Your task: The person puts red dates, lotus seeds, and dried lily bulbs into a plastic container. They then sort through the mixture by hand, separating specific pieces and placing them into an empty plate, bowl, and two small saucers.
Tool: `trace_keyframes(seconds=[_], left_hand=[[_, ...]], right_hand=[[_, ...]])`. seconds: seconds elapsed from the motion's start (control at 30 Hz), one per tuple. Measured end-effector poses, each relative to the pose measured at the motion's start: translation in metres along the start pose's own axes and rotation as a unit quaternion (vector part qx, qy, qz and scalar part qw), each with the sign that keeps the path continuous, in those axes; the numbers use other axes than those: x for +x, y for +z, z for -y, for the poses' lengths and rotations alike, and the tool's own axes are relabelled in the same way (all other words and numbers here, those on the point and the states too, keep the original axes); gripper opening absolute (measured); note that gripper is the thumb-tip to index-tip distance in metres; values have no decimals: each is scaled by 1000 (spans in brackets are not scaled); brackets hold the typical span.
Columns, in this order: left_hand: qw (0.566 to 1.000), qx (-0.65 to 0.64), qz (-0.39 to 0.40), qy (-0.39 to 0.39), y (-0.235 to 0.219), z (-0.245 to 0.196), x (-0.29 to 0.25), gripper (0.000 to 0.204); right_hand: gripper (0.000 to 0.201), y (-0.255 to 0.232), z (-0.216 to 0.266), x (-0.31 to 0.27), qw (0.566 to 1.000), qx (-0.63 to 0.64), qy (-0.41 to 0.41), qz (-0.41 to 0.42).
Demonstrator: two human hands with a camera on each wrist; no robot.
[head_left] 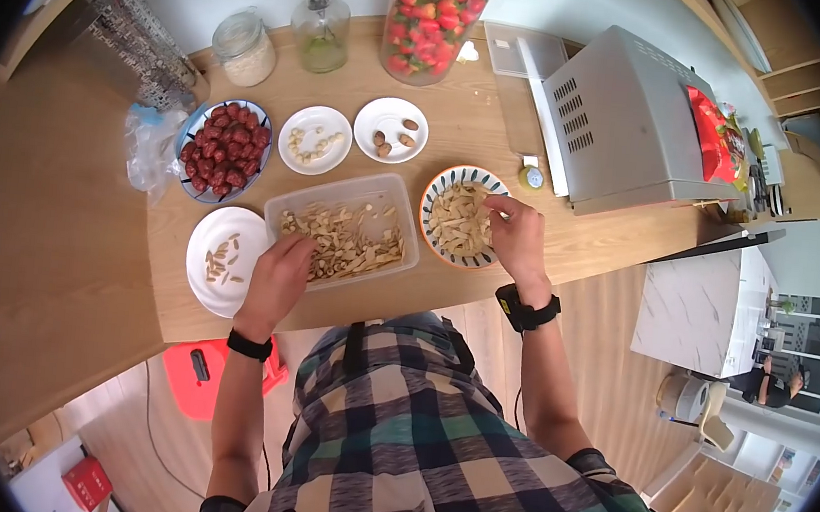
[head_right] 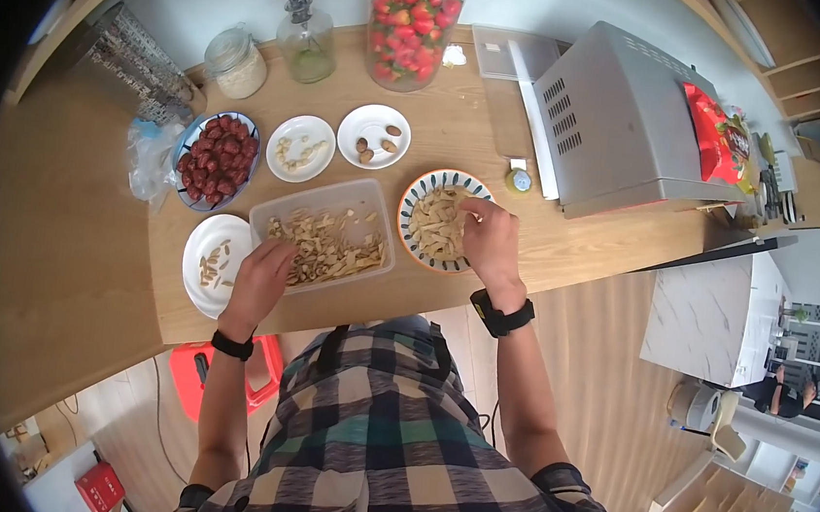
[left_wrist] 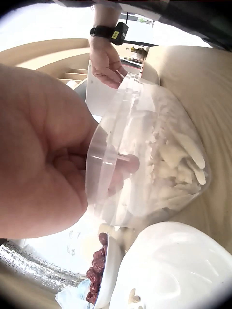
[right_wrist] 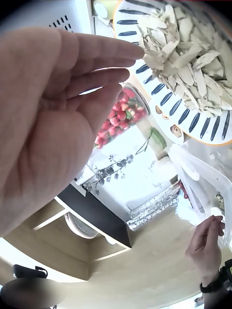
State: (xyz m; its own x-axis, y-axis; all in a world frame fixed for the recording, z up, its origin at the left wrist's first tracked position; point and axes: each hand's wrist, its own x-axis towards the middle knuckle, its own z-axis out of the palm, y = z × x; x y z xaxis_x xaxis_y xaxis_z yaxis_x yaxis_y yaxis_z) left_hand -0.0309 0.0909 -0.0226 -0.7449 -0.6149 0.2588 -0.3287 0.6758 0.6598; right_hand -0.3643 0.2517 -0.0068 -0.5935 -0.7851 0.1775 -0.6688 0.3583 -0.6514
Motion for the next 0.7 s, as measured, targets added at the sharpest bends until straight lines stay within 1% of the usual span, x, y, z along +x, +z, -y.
trace_keyframes(seconds=[0.07,0.1,0.13,0.17,0.2,0.23,0.27,0.3,0.33,0.37,0.4,0.47,0.5,0.57,0.6,0.67,0.7], left_hand=[[1000,-6,1,9,-1,1,1,18],[1000,-1,0,5,-2,2,0,18],[1000,2,18,3,-4,2,1,18],[999,5,35,4,-7,3,3,19],[999,9,36,3,-9,5,4,19],[998,4,55,0,-10,6,5,20],[997,-2,73,-3,-11,7,8,20],[997,1,73,-4,-13,7,10,20],[994,10,106,-17,-16,7,13,21],[990,18,138,-31,-17,6,15,22],[989,21,139,-33,-15,8,16,22],[994,23,108,-2,-7,11,20,27],[994,24,108,-3,-4,12,23,27],[989,77,113,61,2,10,32,27],[989,78,114,60,5,11,38,27],[962,148,225,50,12,15,46,29],[961,150,226,51,16,15,46,29]], right_hand=[[15,0,15,2,1000,11,-7,-10],[14,0,23,0,1000,18,12,3],[13,-1,36,-1,999,26,31,15],[13,2,46,-4,999,30,31,16],[12,7,56,-8,992,76,42,97],[11,12,64,-11,976,120,52,176],[11,20,67,-15,975,123,51,176],[9,31,67,-19,975,93,34,199],[9,39,69,-22,973,63,17,222],[10,44,70,-26,974,61,23,216],[10,48,68,-28,974,65,23,217],[8,53,65,-31,979,62,9,194],[8,54,63,-32,979,64,9,195],[5,52,62,-32,976,69,2,204],[5,52,61,-32,976,70,2,205],[3,54,58,-33,976,82,-7,204],[3,55,58,-34,976,84,-6,203]])
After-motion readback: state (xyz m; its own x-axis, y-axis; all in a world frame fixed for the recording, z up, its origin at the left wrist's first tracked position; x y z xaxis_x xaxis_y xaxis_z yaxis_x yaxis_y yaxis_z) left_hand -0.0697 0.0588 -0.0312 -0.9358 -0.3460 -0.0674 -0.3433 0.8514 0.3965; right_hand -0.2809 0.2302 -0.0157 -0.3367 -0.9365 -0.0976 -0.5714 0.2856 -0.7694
